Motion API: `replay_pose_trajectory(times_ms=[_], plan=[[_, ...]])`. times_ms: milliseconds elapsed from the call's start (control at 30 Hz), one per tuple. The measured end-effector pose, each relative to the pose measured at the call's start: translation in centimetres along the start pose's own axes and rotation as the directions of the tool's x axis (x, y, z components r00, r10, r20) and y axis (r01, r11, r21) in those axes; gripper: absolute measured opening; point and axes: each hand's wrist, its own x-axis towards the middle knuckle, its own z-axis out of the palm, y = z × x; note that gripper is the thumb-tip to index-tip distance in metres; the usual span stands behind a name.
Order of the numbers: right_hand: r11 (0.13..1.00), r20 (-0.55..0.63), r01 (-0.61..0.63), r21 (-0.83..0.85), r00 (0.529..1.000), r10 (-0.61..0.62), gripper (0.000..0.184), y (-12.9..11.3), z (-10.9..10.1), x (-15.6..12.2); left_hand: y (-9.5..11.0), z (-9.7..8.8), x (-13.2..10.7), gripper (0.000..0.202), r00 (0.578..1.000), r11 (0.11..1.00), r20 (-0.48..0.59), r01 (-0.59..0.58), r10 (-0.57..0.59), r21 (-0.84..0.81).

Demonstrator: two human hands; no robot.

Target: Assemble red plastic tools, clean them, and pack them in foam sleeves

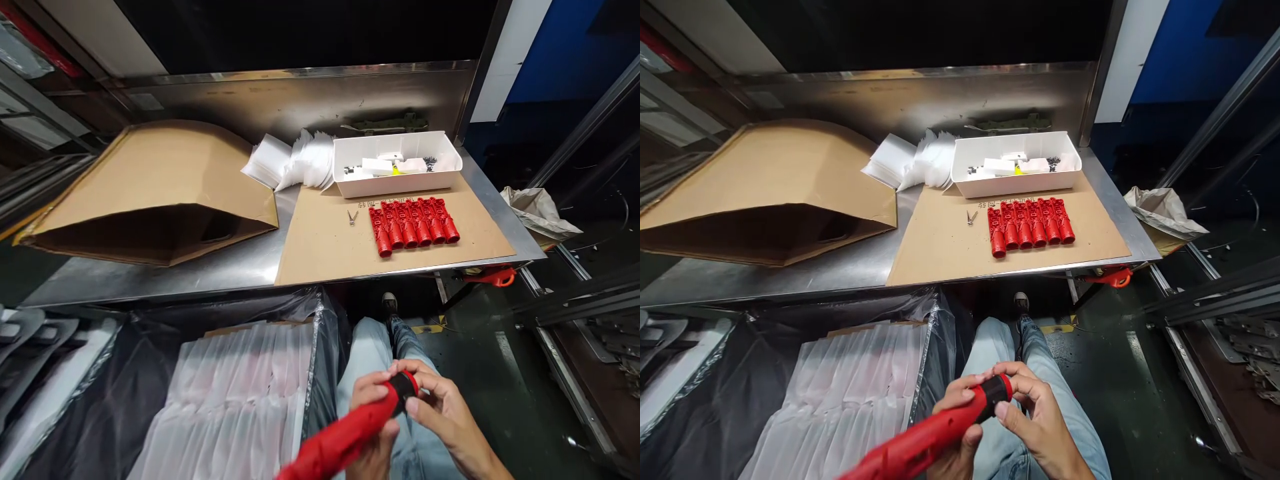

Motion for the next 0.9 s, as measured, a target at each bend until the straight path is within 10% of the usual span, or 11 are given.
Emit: replay_pose_trajectory(times_ms=[100,233,633,900], plan=[[0.999,-0.029,-0.006,0.036,1.000,0.007,0.028,-0.3,0.0,-0.3,0.2,-0.9,1.0,0.031,0.965,0.953,-0.062,0.242,-0.256,-0.182],[0.993,-0.171,0.002,-0.115,0.985,-0.022,0.030,-0.3,0.7,-0.9,1.1,-1.0,1.5,0.036,0.810,0.731,-0.051,0.497,-0.584,-0.468],[0.920,-0.200,0.064,-0.386,0.968,-0.151,0.027,1.9,2.6,-1.0,1.7,0.6,0.2,0.042,0.702,0.643,-0.097,0.577,-0.706,-0.504],[0.545,-0.083,0.301,-0.782,0.817,-0.571,0.010,1.8,1.9,-1.1,2.5,0.9,0.2,0.043,0.655,0.567,-0.039,0.620,-0.754,-0.542]])
